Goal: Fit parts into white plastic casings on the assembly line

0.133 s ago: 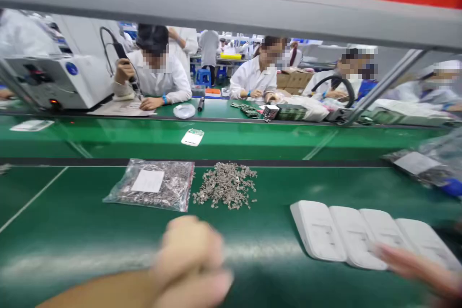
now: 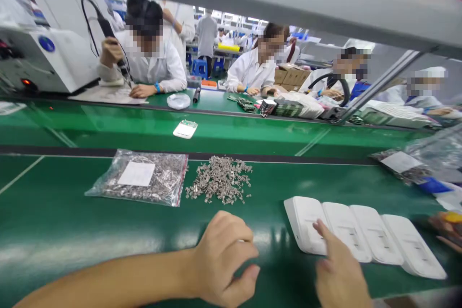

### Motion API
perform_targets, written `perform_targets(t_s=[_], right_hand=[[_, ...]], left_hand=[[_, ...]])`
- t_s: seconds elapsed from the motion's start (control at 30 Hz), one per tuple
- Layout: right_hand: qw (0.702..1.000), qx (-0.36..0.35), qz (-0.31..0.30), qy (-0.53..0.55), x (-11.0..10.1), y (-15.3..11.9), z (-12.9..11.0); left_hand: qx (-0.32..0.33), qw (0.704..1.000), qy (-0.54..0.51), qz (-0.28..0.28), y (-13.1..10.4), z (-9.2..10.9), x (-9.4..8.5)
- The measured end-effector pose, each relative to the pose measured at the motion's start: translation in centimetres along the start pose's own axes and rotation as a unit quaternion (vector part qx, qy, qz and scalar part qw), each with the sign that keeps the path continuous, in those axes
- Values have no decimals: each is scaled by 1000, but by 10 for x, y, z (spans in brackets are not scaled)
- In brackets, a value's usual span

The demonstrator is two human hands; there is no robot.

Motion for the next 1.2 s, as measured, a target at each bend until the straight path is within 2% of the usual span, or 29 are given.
perform_targets(t_s=[0.1, 0.2, 0.27, 0.33, 0.37, 0.43, 0.5, 0.57, 0.67, 0.83, 1.0, 1.1, 1.2], right_hand=[[999, 2, -32, -28, 15, -11, -12], [996, -11, -74, 57, 0, -9, -37], [990, -18, -79, 117, -16, 15, -47], [992, -35, -53, 108, -22, 59, -46], [991, -60, -59, 103, -18, 84, -41], [965, -136, -166, 150, 2, 132, -26], [917, -210, -270, 207, 30, 168, -10], [876, -251, -324, 254, 57, 187, 1], [846, -311, -356, 247, 82, 189, 4], [834, -403, -332, 178, 94, 175, -1], [845, -433, -300, 91, 97, 171, 0], [876, -380, -261, 144, 82, 173, -5], [911, -262, -200, 250, 49, 170, -19]], left_hand=[[52, 997, -55, -26, -5, 2, 29], [107, 989, -32, -92, -7, 4, 37], [113, 987, -15, -117, -7, 2, 34], [109, 984, -5, -139, -7, 0, 30], [107, 983, -1, -147, -7, -1, 29], [104, 983, 8, -153, -6, -2, 28], [100, 983, 23, -154, -6, -1, 29], [94, 982, 28, -159, -7, -1, 31], [84, 985, 7, -150, -8, -2, 34], [55, 994, -33, -91, -11, -4, 38], [7, 996, -77, -43, -11, -6, 39], [-15, 994, -100, -43, -9, -7, 38], [-18, 992, -116, -52, -8, -8, 36]])
Point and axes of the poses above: each hand's wrist, its own y-axis towards the middle knuckle, its own x-axis out of the palm, z = x × y, the point moved 1 cm from there along y, towards the middle knuckle, and after that the axes turned 3 degrees about -x, right-handed, at the moved point
